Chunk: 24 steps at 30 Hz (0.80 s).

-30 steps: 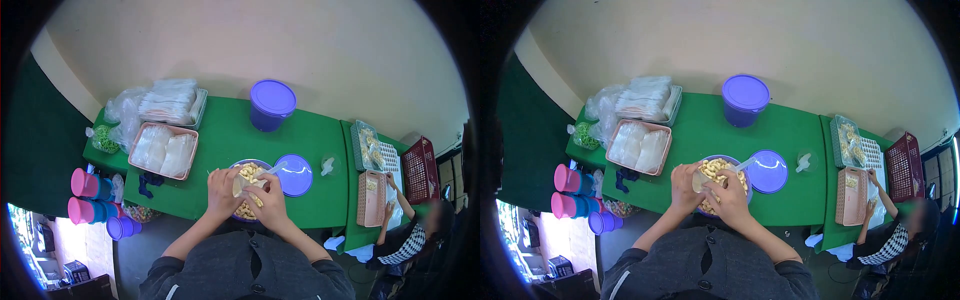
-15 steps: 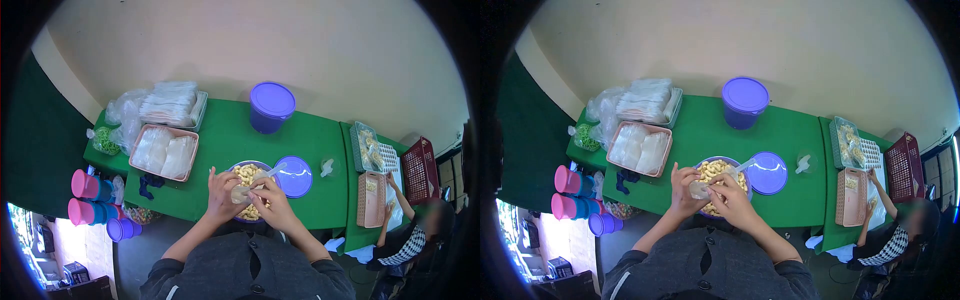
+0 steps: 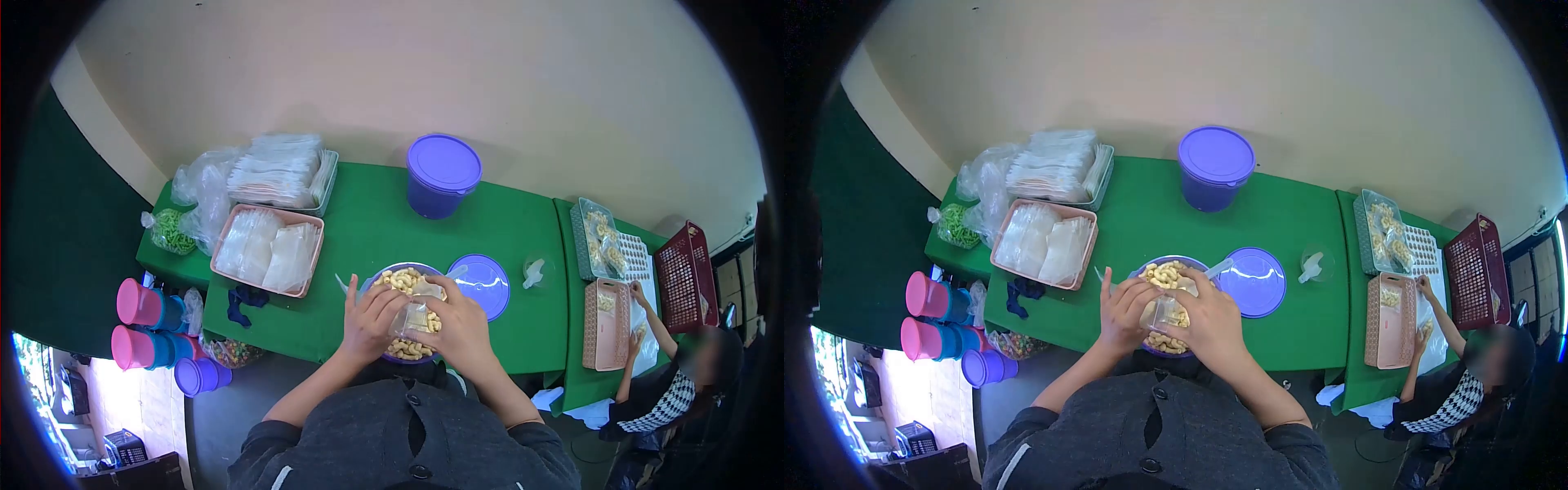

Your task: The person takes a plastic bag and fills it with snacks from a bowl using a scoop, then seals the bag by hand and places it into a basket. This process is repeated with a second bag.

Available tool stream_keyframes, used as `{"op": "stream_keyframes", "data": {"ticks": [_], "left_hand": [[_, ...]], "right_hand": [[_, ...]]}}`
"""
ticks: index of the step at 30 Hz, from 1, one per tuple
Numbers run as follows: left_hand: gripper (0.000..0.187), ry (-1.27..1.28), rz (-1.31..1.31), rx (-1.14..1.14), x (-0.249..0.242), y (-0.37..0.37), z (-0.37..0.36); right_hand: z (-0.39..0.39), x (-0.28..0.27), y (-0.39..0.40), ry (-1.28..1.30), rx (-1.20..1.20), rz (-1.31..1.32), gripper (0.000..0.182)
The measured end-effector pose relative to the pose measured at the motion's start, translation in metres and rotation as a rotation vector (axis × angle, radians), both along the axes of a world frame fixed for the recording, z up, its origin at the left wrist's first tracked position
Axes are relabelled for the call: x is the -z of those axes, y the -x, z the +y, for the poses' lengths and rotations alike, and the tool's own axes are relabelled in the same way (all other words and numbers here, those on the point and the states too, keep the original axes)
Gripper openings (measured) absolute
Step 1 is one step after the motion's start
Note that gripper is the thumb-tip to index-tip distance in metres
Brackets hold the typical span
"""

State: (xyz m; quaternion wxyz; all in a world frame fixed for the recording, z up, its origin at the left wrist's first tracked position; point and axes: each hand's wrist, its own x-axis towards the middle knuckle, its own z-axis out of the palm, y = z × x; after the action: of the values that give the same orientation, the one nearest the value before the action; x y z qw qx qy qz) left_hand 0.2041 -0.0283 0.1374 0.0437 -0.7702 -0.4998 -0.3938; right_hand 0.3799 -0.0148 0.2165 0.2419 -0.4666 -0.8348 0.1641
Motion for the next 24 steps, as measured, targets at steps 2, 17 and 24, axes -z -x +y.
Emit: {"op": "stream_keyframes", "data": {"ticks": [2,17,24], "left_hand": [[0.043,-0.014,-0.014,0.018,0.001,0.003,0.001],[0.058,-0.022,-0.820,0.434,-0.022,0.004,-0.002],[0.059,0.029,-0.852,0.633,-0.032,0.004,-0.008]], "right_hand": [[-0.001,0.001,0.001,0.005,0.002,-0.005,0.049],[0.015,0.088,0.022,1.021,0.006,0.997,0.051],[-0.005,0.078,0.048,1.153,0.021,1.322,0.032]]}}
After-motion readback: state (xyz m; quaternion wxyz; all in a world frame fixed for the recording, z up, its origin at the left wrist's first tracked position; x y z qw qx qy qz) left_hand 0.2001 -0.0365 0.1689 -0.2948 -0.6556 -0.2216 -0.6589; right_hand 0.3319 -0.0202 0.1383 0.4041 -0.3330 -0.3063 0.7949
